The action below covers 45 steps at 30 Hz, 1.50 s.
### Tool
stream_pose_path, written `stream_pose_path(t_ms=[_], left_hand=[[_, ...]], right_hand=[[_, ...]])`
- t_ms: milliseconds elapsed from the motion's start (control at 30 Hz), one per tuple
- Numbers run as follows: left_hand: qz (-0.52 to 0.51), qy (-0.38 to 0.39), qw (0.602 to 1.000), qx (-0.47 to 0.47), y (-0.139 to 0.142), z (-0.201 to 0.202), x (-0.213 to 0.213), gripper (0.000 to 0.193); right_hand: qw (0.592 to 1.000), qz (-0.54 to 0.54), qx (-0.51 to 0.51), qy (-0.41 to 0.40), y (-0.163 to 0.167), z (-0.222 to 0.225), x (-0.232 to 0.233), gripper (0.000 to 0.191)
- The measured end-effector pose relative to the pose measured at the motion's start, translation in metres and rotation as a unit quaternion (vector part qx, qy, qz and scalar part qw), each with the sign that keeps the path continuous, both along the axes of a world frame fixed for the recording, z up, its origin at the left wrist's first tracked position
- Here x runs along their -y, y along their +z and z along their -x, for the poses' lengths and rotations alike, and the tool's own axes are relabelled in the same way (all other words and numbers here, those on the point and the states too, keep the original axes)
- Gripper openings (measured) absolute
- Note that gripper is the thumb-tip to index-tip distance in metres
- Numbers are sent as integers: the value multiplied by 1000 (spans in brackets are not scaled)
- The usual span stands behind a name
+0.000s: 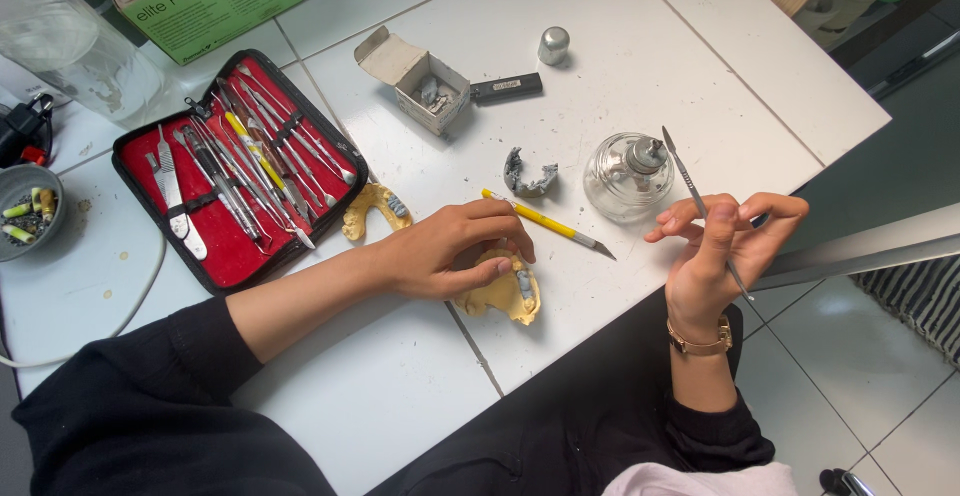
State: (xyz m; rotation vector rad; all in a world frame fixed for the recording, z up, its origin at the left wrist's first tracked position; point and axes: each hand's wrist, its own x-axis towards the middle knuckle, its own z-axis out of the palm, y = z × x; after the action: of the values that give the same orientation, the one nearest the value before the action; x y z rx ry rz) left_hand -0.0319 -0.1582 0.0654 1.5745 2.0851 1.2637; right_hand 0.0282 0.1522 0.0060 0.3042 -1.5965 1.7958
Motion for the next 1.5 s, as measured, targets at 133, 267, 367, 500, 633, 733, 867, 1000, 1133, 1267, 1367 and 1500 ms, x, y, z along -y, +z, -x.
stream_pose_path(t_ms=[133,267,367,500,633,733,867,1000,1133,1267,1367,1500], left_hand=[[22,8,1000,-6,-1,-1,1,32],[9,1,1000,-27,-3,-2,3,32],[16,5,1000,-19,-5,-1,3,32],[15,4,1000,-16,-6,-1,3,32],[41,8,999,-13,-7,0,3,32],[34,6,999,-13,-8,1,3,32],[14,-2,1000,-25,-10,2,2,31],[26,5,1000,-6,-11,2,3,32],[12,3,1000,-11,-12,2,5,31],[-17,-12,1000,-2,-10,3,6,30],[6,-9,1000,21,-7,3,6,31],[7,-13,1000,9,-5,2,7,33]], right_hand=[[1000,-11,-8,5,-1,2,-1,32],[1000,-13,-19,21,-4,1,-2,32],[999,-22,-19,31,-4,-1,-2,26],[1000,-6,11,24,-1,-2,0,23],[999,7,23,22,3,-2,2,24],[999,6,25,25,3,-2,3,25],[999,4,22,24,0,-3,3,26],[1000,0,15,22,-3,-3,2,27],[1000,-1,11,21,-6,-2,1,27],[1000,3,11,21,-7,-2,1,27],[1000,5,12,21,-4,-3,3,27],[999,-32,22,-6,5,-7,10,26]])
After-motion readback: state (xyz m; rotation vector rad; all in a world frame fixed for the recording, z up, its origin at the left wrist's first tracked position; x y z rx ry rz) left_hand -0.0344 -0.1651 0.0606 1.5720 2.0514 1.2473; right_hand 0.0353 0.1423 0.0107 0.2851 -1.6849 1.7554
